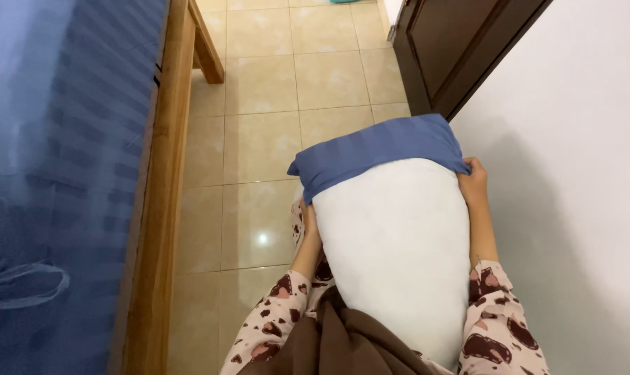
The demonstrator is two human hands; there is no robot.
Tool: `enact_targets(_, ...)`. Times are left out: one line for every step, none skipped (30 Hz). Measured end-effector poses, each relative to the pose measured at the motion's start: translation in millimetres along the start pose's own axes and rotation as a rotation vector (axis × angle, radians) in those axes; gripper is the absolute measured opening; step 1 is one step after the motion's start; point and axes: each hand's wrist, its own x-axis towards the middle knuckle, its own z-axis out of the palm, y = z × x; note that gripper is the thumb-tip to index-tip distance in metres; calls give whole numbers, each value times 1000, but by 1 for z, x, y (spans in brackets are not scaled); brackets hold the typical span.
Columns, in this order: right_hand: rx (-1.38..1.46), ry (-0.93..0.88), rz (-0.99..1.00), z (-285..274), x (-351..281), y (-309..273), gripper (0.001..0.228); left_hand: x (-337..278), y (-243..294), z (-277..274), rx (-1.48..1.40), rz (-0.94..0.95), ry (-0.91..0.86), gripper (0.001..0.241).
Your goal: The person sits on the floor and works a blue pillowcase over a white pillow, pulling the fabric over the corners and smoothing it until the pillow is fully covered. They then carry the covered pillow to the bed, place it beside the other pillows, and pat it into position.
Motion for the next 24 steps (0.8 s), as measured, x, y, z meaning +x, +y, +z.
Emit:
enact_targets(-59,-53,54,2,6,23,15,1,-3,9,6,34,-28,37)
enact_targets(-117,-105,107,3,12,46,20,1,-7,17,13,69,-56,40)
enact_targets(-118,-107,105,3,11,48,20,0,-10,22,10,69,-55,40)
enact_targets(-39,-202,267,2,9,50,30,0,-14,27,18,102,-80,43)
enact_targets(41,-297,427,3,9,51,41,0,-17,31,24,136,-105,46)
enact_targets(40,-299,423,2,8,48,41,3,-19,34,20,138,-104,46)
enact_targets(62,-339,480,0,8,45,46,5,-22,38,28,172,-130,49)
enact_targets(82,-378,536,-3,8,43,53,7,-24,43,36,206,-156,52)
enact_targets(82,-375,537,-2,7,41,53,18,-26,45,36,205,-159,52)
enact_targets(130,-413,574,-2,7,40,55,28,-29,47,48,212,-168,53)
enact_targets(179,-448,616,-5,3,41,58,36,-34,48,64,213,-180,54)
enact_targets(179,-442,624,-6,5,40,58,55,-44,41,69,208,-186,54)
enact_targets(194,-373,582,-6,8,39,52,76,-53,36,131,154,-195,55)
enact_targets(206,-305,539,-8,11,38,48,96,-61,31,194,100,-204,56)
enact_targets(208,-297,539,-11,19,22,48,72,-31,30,197,102,-211,56)
enact_targets(22,-164,429,-14,27,6,40,48,-1,42,243,146,-249,56)
enact_targets(-165,-29,317,-16,38,-10,44,23,28,58,287,193,-285,56)
enact_targets(-163,-22,314,-23,45,-38,44,9,48,65,331,240,-320,57)
enact_targets(-98,110,67,-27,51,-65,32,-5,68,71,378,289,-356,57)
enact_targets(-33,236,-182,-31,57,-92,28,-18,87,78,424,338,-391,58)
enact_targets(-34,241,-174,-43,60,-127,28,-26,96,80,475,378,-426,58)
enact_targets(-58,242,-280,-55,63,-162,27,-35,103,81,526,418,-460,59)
enact_targets(-86,238,-388,-69,66,-196,27,-45,106,83,572,455,-496,59)
enact_targets(-92,241,-381,-81,63,-224,27,-41,96,79,618,493,-532,60)
